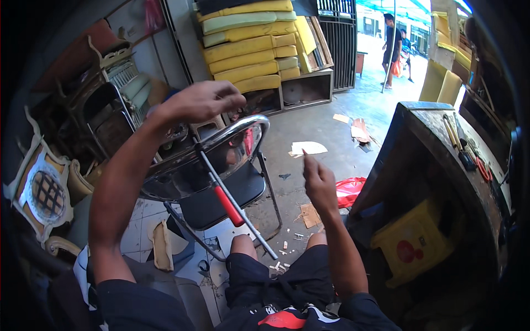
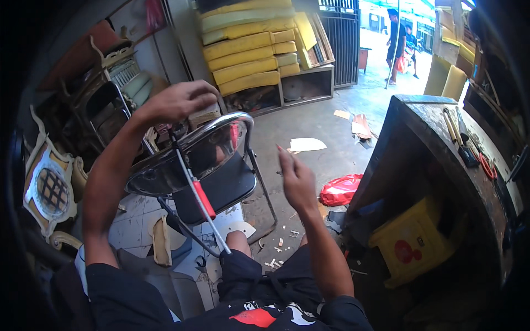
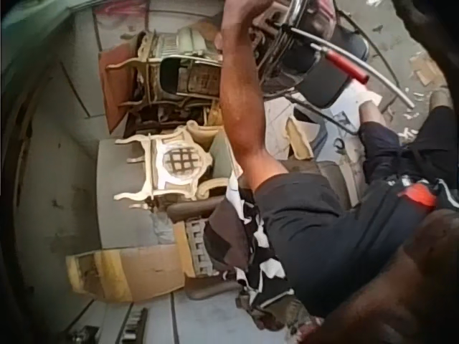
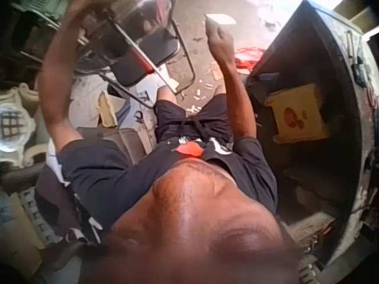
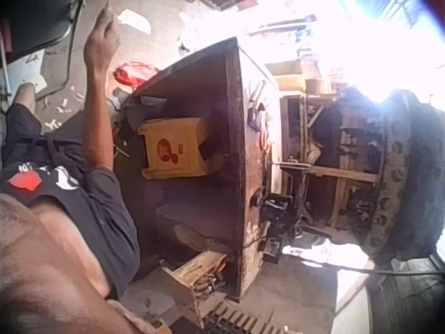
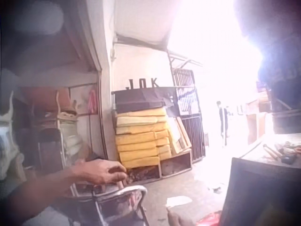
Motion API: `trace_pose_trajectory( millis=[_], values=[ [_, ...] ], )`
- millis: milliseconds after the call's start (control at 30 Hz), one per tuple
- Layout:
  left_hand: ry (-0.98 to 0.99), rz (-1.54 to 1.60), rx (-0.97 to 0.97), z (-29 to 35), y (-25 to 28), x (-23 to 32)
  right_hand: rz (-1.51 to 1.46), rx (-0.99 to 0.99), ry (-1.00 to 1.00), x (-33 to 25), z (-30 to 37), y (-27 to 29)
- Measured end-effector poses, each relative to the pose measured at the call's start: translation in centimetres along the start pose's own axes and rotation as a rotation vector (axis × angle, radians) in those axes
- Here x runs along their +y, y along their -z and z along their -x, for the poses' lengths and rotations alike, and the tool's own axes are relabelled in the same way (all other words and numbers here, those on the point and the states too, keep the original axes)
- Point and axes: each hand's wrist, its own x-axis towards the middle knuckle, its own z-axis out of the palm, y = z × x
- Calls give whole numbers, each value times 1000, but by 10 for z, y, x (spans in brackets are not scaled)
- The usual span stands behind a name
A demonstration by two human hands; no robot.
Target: The person hammers a metal frame of a folding chair, uses a screwdriver to tighten components, and cuts a piece of plywood using shears.
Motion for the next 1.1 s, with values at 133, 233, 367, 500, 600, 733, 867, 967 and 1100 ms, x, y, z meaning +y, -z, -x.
trace_pose_trajectory(
  millis=[133,233,367,500,600,733,867,967,1100],
  values=[
    [-22,169,361,101,2,-17,759,103,-169,113,31,71],
    [-41,174,240,134,-23,-37,1091,86,-673,223,80,134],
    [129,-91,230,137,-41,-25,981,82,-269,163,100,75],
    [230,-132,195,137,-40,-20,-300,-470,-351,4,94,-18],
    [194,-159,243,135,-43,-23,-589,-703,-331,-55,105,-61],
    [149,-209,302,134,-50,-24,-799,-698,-470,-64,91,-82],
    [174,-190,293,133,-49,-21,-21,-387,83,-80,94,-86],
    [181,-185,300,134,-48,-22,659,-40,694,-89,109,-87],
    [163,-213,310,137,-46,-24,326,-123,351,-101,108,-93]
  ],
)
